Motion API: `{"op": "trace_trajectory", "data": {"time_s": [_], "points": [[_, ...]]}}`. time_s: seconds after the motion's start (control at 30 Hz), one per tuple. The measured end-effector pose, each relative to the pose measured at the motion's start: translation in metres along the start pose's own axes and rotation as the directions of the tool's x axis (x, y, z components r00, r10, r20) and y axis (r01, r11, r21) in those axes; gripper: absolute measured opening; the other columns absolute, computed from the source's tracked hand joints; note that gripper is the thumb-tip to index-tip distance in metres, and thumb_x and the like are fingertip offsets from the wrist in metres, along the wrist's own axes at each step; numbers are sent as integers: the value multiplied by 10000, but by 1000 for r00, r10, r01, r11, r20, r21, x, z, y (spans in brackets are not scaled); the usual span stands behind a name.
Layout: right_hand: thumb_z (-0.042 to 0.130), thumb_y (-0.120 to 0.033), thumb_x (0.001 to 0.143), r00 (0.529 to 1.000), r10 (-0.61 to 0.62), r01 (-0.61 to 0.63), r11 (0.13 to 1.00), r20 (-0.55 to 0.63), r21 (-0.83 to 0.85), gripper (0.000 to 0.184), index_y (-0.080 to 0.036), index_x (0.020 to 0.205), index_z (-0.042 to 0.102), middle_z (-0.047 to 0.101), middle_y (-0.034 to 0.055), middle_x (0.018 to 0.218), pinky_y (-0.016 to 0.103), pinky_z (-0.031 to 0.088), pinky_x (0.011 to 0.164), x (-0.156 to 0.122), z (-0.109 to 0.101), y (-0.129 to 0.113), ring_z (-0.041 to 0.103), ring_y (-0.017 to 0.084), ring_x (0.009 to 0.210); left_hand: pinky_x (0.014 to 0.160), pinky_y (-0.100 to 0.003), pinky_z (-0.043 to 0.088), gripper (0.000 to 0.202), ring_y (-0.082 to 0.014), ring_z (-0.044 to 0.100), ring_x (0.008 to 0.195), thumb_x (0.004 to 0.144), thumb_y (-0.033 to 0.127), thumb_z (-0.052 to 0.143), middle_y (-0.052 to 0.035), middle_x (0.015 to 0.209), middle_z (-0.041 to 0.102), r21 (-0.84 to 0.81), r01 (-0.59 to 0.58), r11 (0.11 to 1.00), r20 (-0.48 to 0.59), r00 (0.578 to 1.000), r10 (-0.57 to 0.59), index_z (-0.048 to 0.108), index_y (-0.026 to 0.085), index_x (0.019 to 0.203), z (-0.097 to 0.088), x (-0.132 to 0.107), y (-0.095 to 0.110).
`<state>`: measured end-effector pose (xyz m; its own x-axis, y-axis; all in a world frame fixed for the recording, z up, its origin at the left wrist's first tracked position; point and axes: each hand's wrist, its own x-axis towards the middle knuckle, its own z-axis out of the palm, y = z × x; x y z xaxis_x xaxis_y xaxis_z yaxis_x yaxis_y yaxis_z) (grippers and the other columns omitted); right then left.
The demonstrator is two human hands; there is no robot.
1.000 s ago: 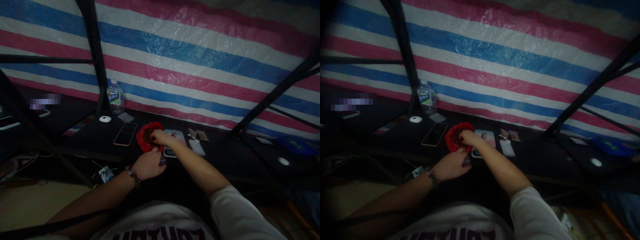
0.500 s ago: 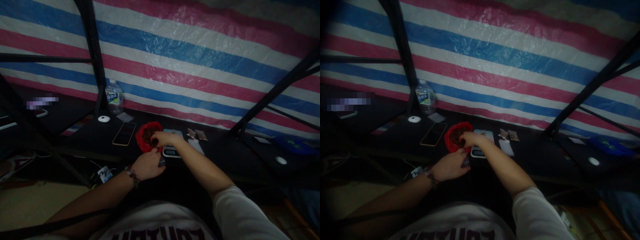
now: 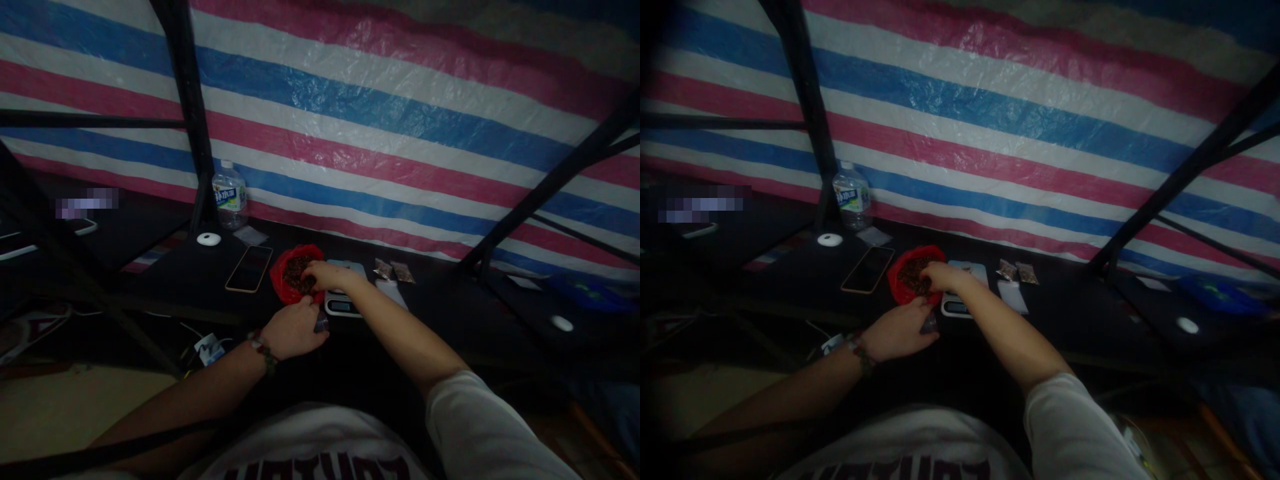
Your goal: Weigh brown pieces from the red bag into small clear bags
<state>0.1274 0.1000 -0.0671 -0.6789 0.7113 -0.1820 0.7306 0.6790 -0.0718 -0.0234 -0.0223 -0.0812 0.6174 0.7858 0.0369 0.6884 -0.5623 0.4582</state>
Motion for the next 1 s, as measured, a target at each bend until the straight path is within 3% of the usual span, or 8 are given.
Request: {"op": "trace_trajectory", "data": {"time_s": [0.2, 0.73, 0.87, 1.0], "points": [[640, -151, 755, 999, 18, -18, 1000, -41, 6, 289, -165, 1039, 695, 690, 93, 1026, 244, 449, 751, 5, -1, 2, 631, 190, 885, 830, -347, 498, 350, -253, 625, 920, 787, 446, 543, -97, 1007, 609, 95, -24, 995, -28, 999, 26, 586, 189, 1021, 0, 0, 0], [633, -127, 777, 990, 14, -10, 1000, -139, 27, 253, -164, 1010, 723, 709, 81, 1014, 243, 446, 800, 7, 3, 7, 634, 175, 892, 802, -333, 492, 357, -244, 615, 905, 795, 461, 540, -95, 1001, 607, 98, -35, 995, -29, 999, 38, 586, 189, 1022, -2, 1, -1], [643, -134, 782, 973, -13, 33, 996, -231, 84, 210, -152, 972, 730, 710, 73, 975, 250, 448, 801, -1, -8, 12, 634, 165, 871, 795, -326, 493, 348, -234, 617, 875, 796, 449, 540, -95, 993, 612, 96, -32, 995, -16, 999, 34, 596, 186, 1017, -3, 1, 0], [655, -145, 777, 936, 24, 25, 991, -352, 134, 200, -169, 958, 736, 711, 58, 962, 252, 454, 792, -18, -29, 33, 632, 164, 870, 778, -330, 498, 357, -229, 624, 845, 793, 447, 535, -95, 1004, 611, 98, -21, 995, -21, 1000, 24, 602, 187, 1030, -4, 0, 1]]}}
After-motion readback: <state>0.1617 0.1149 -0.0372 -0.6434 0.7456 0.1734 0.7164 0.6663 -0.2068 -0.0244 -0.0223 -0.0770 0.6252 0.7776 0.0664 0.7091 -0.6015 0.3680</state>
